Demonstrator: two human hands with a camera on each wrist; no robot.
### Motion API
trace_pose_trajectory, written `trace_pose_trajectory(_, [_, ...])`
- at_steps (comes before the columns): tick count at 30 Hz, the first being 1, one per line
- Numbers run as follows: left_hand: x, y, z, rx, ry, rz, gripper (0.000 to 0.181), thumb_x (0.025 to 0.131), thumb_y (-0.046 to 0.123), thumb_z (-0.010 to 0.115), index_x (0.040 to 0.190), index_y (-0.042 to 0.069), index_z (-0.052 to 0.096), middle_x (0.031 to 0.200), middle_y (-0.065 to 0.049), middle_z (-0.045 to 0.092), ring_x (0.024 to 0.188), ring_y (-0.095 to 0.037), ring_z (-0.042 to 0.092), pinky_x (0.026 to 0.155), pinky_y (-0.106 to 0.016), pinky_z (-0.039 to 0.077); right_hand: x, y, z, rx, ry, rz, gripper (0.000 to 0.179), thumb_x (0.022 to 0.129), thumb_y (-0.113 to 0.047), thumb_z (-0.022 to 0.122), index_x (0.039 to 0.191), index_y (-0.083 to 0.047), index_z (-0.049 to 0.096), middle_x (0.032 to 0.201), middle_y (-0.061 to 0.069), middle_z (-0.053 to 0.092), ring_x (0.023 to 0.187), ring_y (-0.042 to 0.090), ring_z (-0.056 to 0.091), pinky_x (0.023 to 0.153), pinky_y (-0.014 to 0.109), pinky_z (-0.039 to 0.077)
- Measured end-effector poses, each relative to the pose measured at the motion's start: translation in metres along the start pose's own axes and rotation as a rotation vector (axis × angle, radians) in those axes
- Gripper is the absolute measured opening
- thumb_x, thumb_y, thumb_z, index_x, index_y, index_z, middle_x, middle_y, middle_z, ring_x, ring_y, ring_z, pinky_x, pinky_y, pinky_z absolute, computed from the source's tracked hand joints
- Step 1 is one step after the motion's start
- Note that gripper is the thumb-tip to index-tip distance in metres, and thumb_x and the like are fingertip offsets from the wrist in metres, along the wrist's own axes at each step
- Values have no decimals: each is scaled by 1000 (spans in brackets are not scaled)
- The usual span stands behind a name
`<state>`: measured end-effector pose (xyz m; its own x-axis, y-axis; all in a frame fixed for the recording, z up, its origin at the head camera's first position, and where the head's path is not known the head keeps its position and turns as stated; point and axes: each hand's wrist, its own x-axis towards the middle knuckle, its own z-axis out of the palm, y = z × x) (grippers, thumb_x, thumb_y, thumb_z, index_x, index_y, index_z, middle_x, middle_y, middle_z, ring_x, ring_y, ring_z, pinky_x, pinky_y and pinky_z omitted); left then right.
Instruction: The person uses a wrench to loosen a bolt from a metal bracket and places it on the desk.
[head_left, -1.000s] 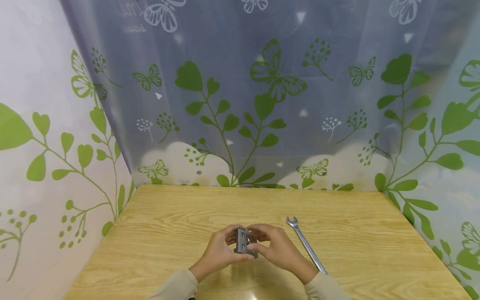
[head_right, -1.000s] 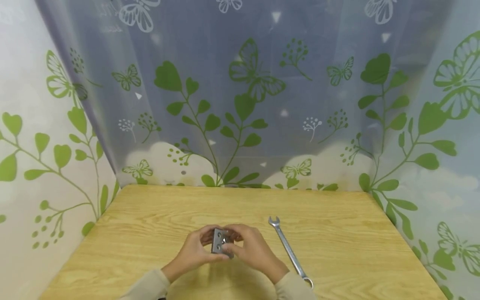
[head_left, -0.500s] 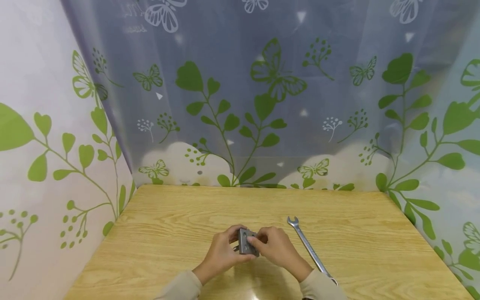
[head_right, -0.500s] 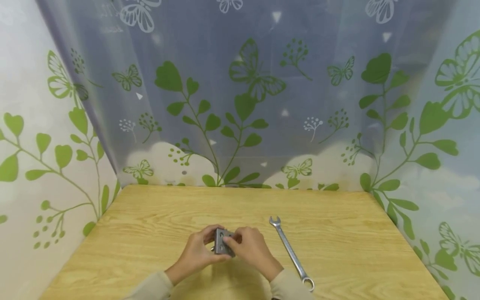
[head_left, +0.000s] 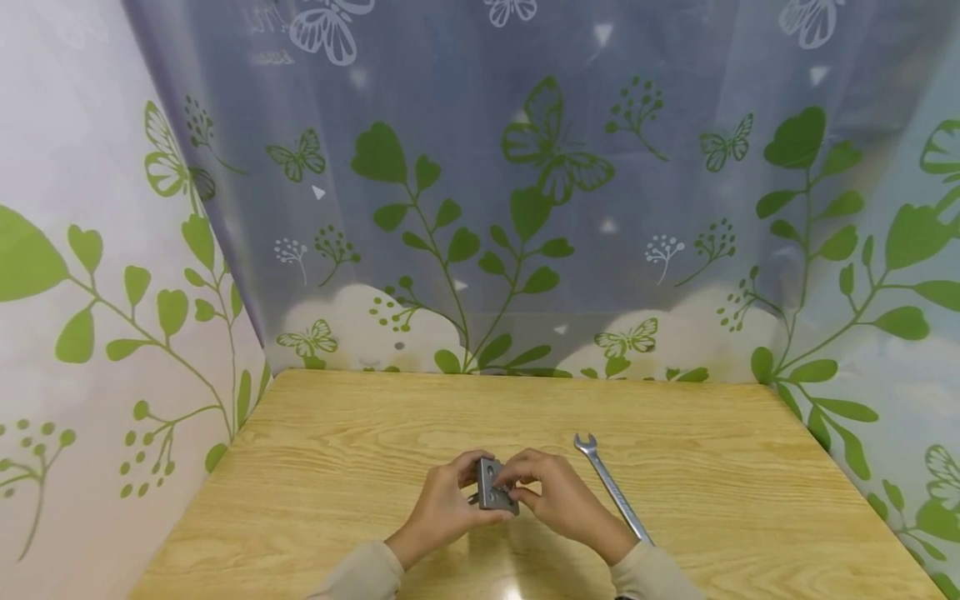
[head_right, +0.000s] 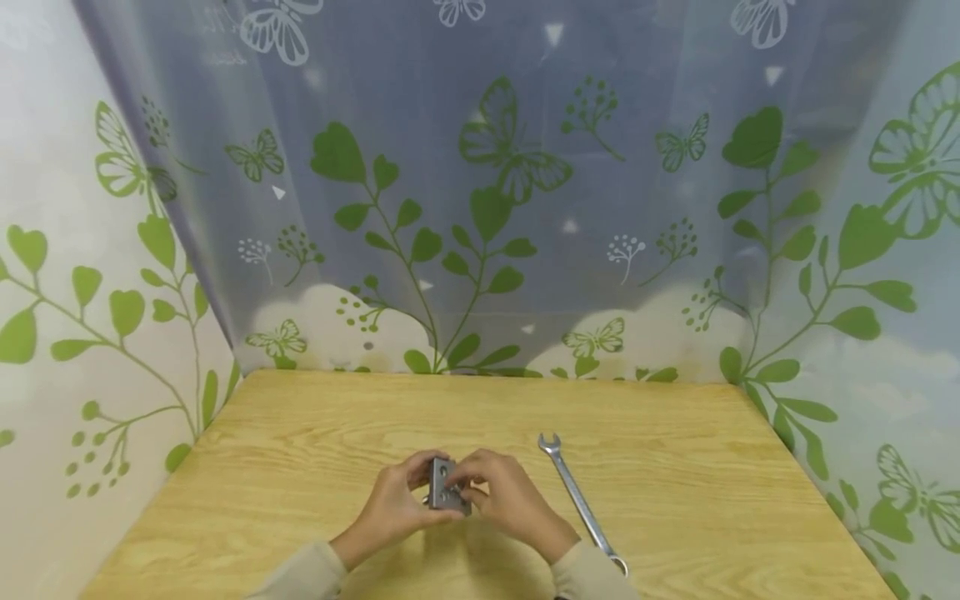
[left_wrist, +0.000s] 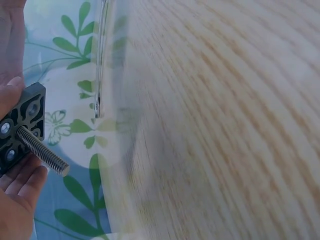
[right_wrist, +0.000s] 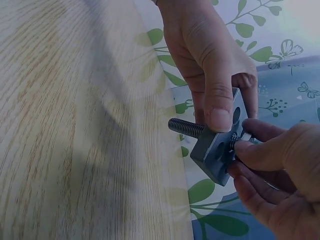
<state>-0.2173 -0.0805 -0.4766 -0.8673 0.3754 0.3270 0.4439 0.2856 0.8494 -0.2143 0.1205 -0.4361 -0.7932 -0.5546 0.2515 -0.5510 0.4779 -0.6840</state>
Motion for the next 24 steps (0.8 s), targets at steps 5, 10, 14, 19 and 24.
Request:
trace_pose_trajectory(5, [-1,-2,1,3,-7,4,64,71,27,86,124,5,57,114,-7,68,106,-20,66,91,-30,54,-1,0,1,6,0,8,22,84,-4,71,103,-16,72,106,-5,66,97,14,62,84,32,56])
trace_pose_trajectory(10, [-2,-3,0,14,-1,4,68,70,29,86,125,5,55,115,-9,67,106,-22,65,91,-30,54,-2,-2,4,7,66,78,26,91,-30,66,106,-9,68,101,0,69,87,12,64,76,26,56])
trace_pose_trajectory(14, [-2,-2,1,20,-4,-9,69,69,30,87,125,5,56,115,-10,67,107,-23,65,90,-30,54,1,-3,7,-35,98,164,36,94,-41,59,100,-7,70,91,1,70,78,11,64,67,24,55])
trace_pose_trajectory(19, [-3,-3,3,28,-15,10,69,69,27,87,124,0,56,115,-12,67,105,-25,66,87,-29,55,2,-2,11,-78,89,204,42,93,-43,59,92,-3,71,80,2,69,68,9,62,58,24,54])
trace_pose_trajectory(24, [-4,-4,4,44,-14,35,68,70,29,86,124,0,56,115,-12,68,105,-25,66,87,-28,56,2,-3,14,-68,93,243,41,91,-42,63,87,-2,69,72,-1,65,60,6,57,51,21,49])
